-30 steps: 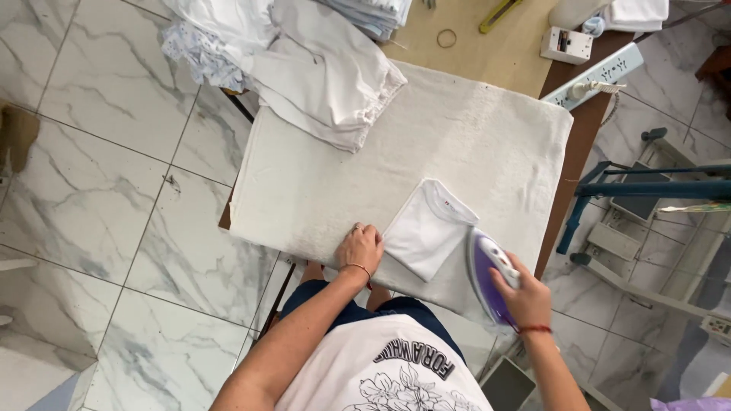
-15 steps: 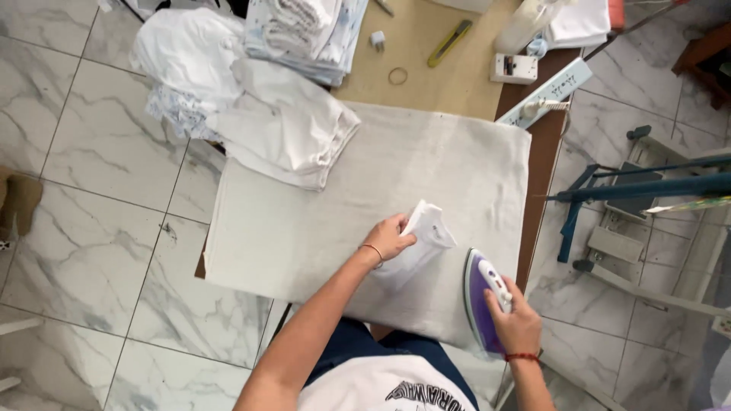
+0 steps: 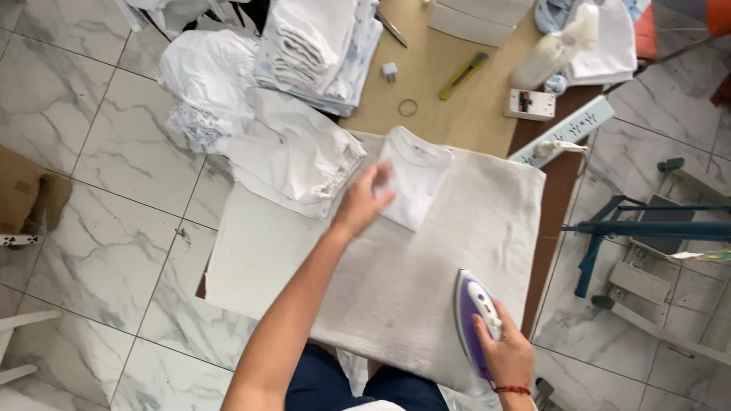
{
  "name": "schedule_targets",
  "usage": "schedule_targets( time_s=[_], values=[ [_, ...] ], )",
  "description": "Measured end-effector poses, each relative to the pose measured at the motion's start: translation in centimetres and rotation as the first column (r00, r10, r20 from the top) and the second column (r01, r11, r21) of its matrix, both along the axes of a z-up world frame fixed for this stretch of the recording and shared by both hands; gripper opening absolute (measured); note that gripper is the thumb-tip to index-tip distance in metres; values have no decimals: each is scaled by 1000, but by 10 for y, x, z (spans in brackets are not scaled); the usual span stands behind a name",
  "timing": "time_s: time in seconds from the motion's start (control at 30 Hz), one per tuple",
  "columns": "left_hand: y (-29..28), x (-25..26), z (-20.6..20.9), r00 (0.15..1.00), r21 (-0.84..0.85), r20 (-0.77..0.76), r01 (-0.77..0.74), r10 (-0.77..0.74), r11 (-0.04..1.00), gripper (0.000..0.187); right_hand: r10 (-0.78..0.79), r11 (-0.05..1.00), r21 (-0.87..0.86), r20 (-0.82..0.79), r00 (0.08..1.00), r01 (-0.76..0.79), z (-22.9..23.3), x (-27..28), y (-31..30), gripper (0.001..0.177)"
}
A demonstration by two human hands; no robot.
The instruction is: Ironing and folding small white garments on an ironing board
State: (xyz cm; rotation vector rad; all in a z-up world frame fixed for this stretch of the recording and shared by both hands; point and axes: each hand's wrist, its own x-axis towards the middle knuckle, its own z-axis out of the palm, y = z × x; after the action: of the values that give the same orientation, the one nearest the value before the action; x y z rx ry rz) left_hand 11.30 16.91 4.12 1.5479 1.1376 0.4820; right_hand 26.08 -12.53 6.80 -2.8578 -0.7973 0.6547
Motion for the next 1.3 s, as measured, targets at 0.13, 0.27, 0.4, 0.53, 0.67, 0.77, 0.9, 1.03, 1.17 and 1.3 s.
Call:
schedule_targets(
  time_s=[0.13,0.27,0.4,0.53,0.67,0.77,0.9,1.03,1.17,1.3],
  values=[
    [-29,-87,53,972,43,127,-205,198,978,18,-161,983,108,103,982,150,-21,0,6,49],
    [10,-208,-13,822,203,-49,-549,568,811,18,130,985,25,529,838,-169,-34,-11,8,58],
    [98,-299,-67,718,87,-142,-676,681,731,19,299,915,-134,858,418,-379,2,-89,80,55],
    [179,-338,-166,821,-62,-345,-503,454,862,14,229,914,158,558,798,-373,-83,-173,120,65],
    [237,-317,-200,891,-294,-405,-338,204,894,22,96,995,-50,107,990,-91,-113,-236,159,107],
    [271,-300,-252,920,-395,-340,-326,193,859,35,210,947,197,223,952,-255,-112,-253,167,108],
    [303,-283,-249,818,-275,-575,-210,14,938,29,76,975,187,222,972,-119,-108,-261,180,102],
    [312,-278,-273,784,-130,-572,-377,242,917,44,229,921,210,389,892,-328,-132,-246,148,107],
    [322,-286,-259,844,-208,-366,-485,392,850,35,120,947,251,303,945,-201,-139,-246,149,107],
    [326,-291,-176,714,-327,-145,-688,685,648,28,201,944,176,360,911,-278,-133,-245,146,109]
  ],
)
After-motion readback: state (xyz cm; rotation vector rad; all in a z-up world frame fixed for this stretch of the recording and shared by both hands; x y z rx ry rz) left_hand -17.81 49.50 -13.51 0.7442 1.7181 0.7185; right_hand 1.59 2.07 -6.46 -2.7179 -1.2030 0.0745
